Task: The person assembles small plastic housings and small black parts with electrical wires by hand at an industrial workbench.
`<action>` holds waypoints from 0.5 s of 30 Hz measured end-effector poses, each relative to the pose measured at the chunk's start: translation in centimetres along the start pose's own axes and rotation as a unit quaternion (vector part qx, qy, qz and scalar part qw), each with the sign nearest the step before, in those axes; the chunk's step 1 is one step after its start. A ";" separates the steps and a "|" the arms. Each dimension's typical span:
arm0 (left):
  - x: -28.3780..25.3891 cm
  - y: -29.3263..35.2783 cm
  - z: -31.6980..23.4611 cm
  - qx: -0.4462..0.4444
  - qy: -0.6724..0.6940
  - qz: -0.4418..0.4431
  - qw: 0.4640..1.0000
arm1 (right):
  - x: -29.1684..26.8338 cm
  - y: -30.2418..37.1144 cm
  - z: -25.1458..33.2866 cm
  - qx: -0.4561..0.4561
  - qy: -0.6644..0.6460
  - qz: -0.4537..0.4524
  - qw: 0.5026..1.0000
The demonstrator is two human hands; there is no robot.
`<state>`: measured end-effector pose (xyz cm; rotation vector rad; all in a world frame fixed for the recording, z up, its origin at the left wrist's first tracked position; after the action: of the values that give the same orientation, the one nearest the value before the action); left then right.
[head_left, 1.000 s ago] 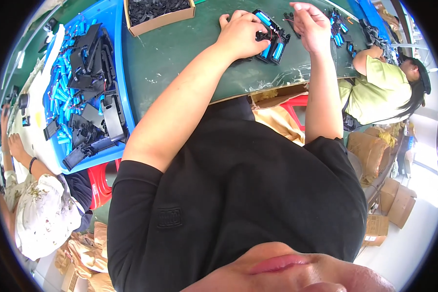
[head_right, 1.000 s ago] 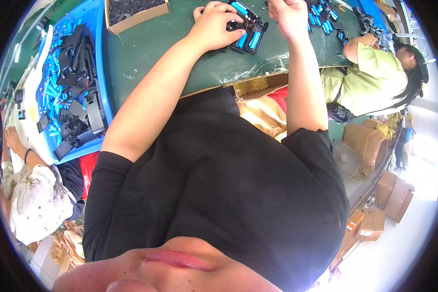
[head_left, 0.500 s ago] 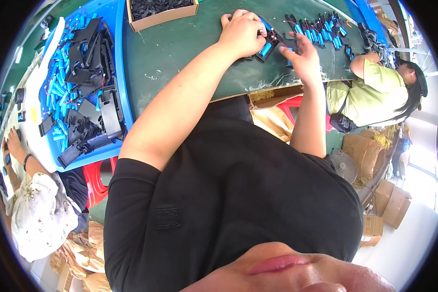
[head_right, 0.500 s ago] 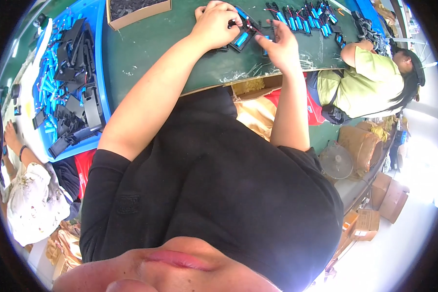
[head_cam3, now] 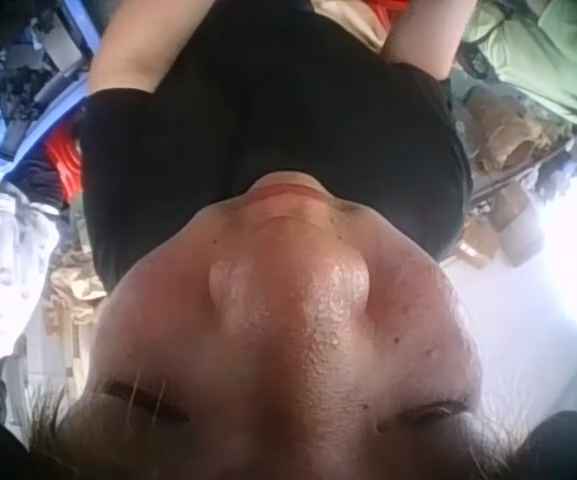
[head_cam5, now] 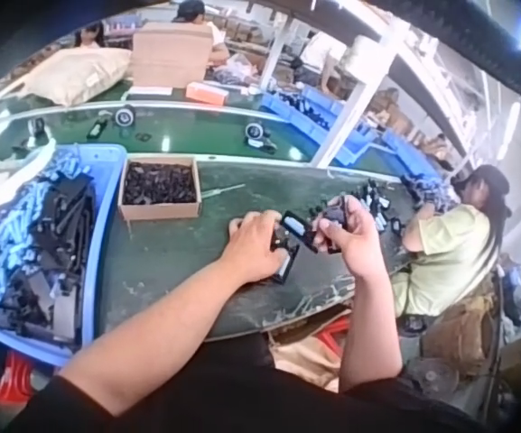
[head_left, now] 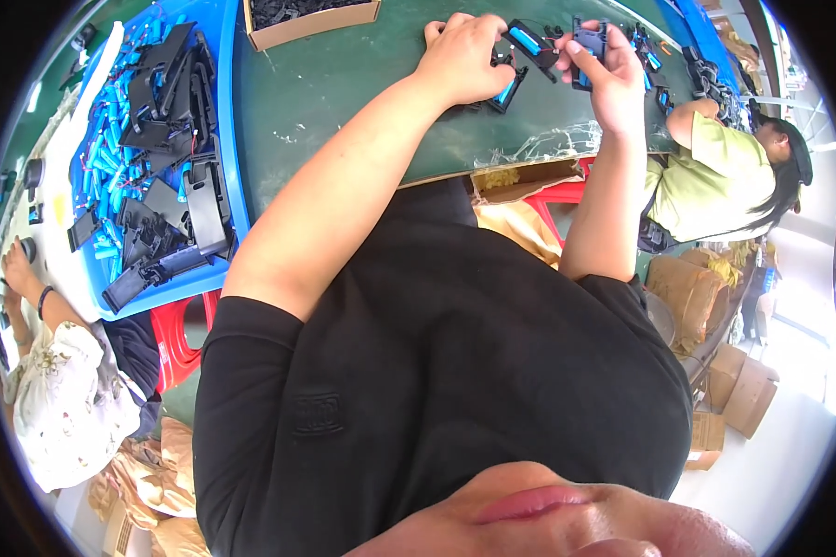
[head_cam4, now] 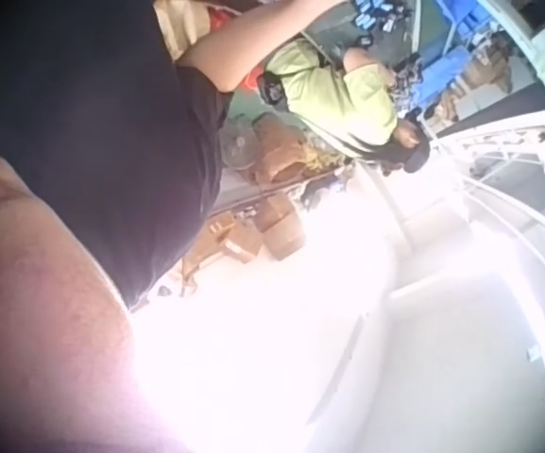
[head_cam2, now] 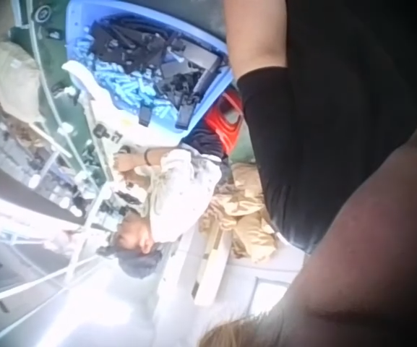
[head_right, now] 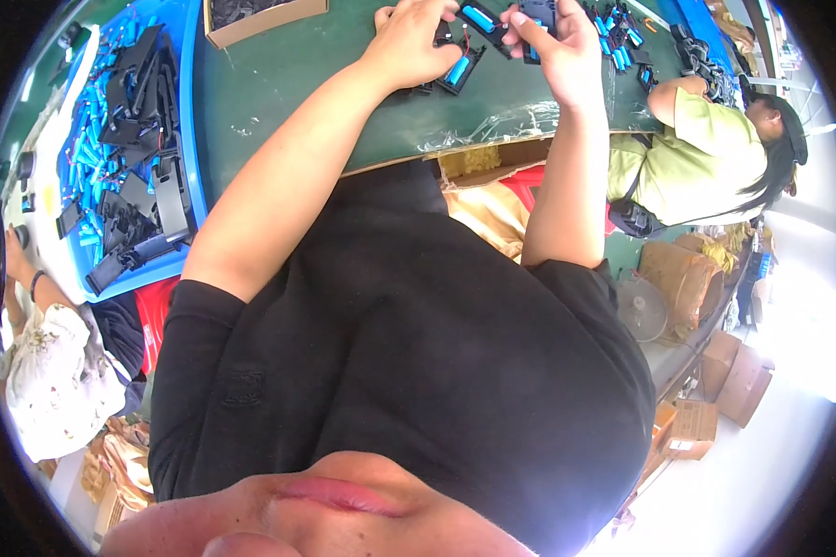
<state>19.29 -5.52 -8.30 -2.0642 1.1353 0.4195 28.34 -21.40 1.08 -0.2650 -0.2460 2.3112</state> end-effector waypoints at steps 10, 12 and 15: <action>-6.3 0.1 -5.8 0.083 0.093 0.032 0.992 | 1.3 0.1 1.2 -0.099 -0.258 0.022 0.961; -5.4 0.3 -5.4 0.132 0.124 0.026 0.983 | 2.7 -0.3 1.2 -0.083 -0.302 0.034 0.949; -2.5 0.4 -4.3 0.207 0.119 -0.047 0.970 | 2.6 -0.3 0.7 -0.093 -0.271 -0.018 0.958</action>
<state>17.35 -7.29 -4.09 -1.8156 1.1435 -0.1124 26.63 -19.33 1.57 0.2908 -0.7366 2.2838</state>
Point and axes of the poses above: each hand's wrist, its own y-axis away from the middle knuckle, its own x-axis out of the palm, z = x × y, the point moved 7 cm from there along -y, towards the middle knuckle, and after that the axes turned 5 degrees about -y, right-handed, at the moved point
